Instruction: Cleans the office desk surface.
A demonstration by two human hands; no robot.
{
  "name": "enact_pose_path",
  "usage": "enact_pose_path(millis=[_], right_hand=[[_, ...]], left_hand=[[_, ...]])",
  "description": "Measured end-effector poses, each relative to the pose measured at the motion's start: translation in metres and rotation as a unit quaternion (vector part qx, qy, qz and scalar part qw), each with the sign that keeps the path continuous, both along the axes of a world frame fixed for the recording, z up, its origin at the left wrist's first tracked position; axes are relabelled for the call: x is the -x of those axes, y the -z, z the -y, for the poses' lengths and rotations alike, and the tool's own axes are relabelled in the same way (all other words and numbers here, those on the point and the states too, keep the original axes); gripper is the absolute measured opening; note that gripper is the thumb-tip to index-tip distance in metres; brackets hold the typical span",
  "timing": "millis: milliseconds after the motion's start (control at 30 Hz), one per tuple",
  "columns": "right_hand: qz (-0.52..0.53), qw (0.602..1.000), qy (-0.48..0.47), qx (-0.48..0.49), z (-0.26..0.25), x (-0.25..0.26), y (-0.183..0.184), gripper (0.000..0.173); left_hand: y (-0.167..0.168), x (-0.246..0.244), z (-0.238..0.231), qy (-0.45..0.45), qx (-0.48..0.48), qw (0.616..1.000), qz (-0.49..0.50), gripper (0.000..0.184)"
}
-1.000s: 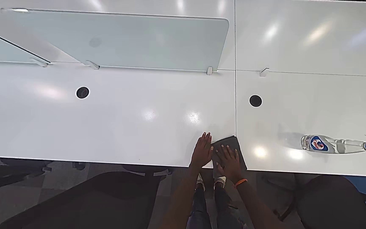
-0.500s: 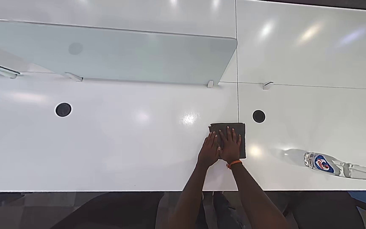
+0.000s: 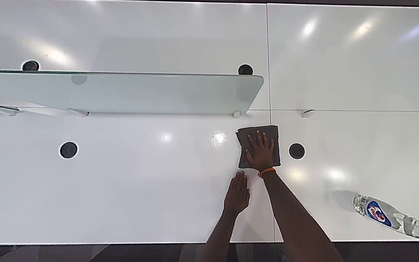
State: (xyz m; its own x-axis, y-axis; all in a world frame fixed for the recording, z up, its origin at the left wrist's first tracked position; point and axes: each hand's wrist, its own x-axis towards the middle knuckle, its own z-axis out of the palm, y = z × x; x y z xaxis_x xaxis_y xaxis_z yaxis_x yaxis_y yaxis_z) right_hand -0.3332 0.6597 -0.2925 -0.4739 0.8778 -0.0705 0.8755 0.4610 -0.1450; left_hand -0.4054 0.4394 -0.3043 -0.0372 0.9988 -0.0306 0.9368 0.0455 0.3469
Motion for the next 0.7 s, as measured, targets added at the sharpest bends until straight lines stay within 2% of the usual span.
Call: enact_pose_path(millis=[400,700], right_hand=[[-0.015,1.000,-0.024,-0.003,-0.081,0.037,-0.002,0.066],[-0.019,0.999,-0.051,-0.003,-0.104,0.047,0.000,0.065]], left_hand=[[-0.001,-0.001,-0.001,-0.016,0.007,1.000,-0.006,0.056],[0.003,-0.002,0.000,-0.022,-0.004,1.000,0.012,0.055]])
